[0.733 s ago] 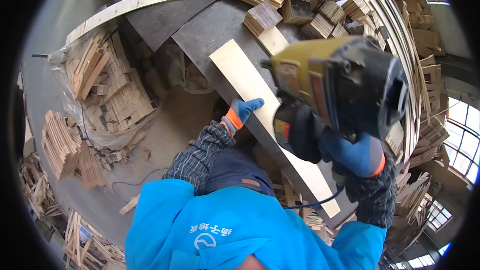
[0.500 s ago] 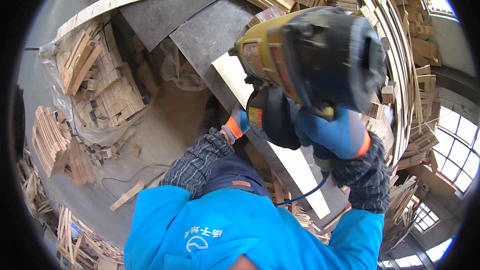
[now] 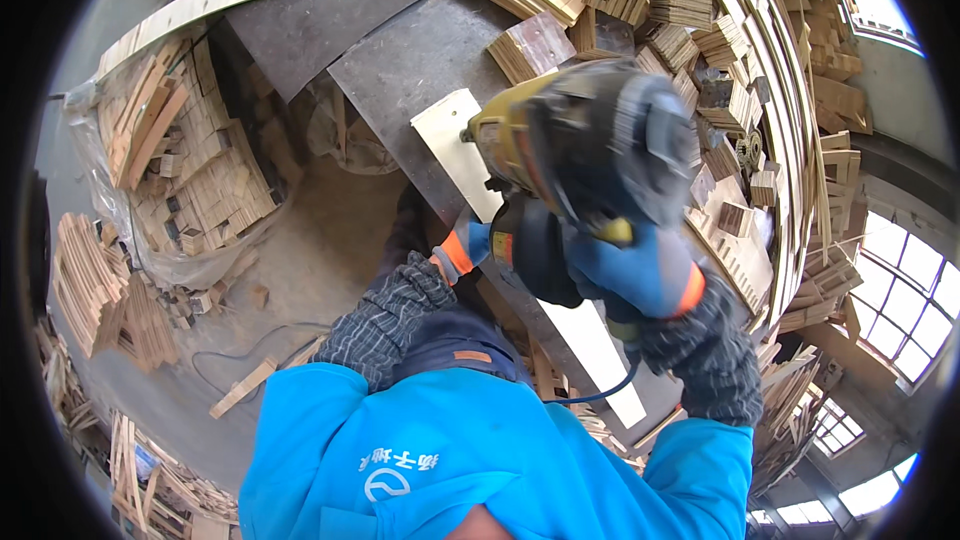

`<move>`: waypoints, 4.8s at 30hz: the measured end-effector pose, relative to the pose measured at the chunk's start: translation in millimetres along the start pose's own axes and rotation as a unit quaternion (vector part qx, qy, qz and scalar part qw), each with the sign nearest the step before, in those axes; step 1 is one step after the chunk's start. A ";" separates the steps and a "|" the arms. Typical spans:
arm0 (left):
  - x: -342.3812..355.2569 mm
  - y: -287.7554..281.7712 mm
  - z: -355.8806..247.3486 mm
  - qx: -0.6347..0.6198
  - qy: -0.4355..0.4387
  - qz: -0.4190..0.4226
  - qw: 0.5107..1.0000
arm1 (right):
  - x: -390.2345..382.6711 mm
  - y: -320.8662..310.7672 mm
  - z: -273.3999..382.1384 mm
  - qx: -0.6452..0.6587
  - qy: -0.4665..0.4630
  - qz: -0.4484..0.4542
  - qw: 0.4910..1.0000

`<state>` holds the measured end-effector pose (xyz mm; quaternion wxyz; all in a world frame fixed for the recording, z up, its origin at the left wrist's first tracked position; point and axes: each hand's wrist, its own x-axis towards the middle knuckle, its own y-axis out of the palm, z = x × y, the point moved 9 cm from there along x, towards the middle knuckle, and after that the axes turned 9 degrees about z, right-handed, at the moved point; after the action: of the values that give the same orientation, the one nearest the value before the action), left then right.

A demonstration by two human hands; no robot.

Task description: Using a pneumatic nail gun to attach small wood blocks to long wooden boards at a workshop station.

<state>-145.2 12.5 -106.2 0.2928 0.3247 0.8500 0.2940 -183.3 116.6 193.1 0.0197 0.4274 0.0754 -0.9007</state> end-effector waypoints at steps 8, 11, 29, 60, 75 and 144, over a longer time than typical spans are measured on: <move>0.0 12.7 -9.3 0.022 0.079 0.081 0.993 | -41.3 -10.2 26.8 -0.049 -0.030 -0.006 0.998; 8.9 27.3 5.9 -0.243 0.090 0.223 0.940 | -22.2 2.9 25.7 -0.059 -0.012 0.002 0.998; -31.7 -31.6 -10.5 0.007 -0.041 -0.070 0.997 | -264.3 -55.0 -154.9 -0.173 -0.141 -0.199 0.954; -77.9 250.9 67.9 0.879 0.086 0.298 0.363 | -469.2 -180.6 -946.9 -0.079 0.356 -0.510 0.779; -77.9 249.0 45.0 0.819 0.164 0.339 0.433 | -178.7 -272.7 -374.2 -0.098 -0.168 -0.503 0.842; 61.2 355.9 113.8 0.852 0.172 0.336 0.363 | -231.3 -247.2 -545.7 -0.397 -0.059 -0.365 0.840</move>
<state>30.6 311.4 46.0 -0.4153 0.6027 0.5003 -0.4626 357.1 437.5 61.2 -0.1378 0.2705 0.5752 -0.7596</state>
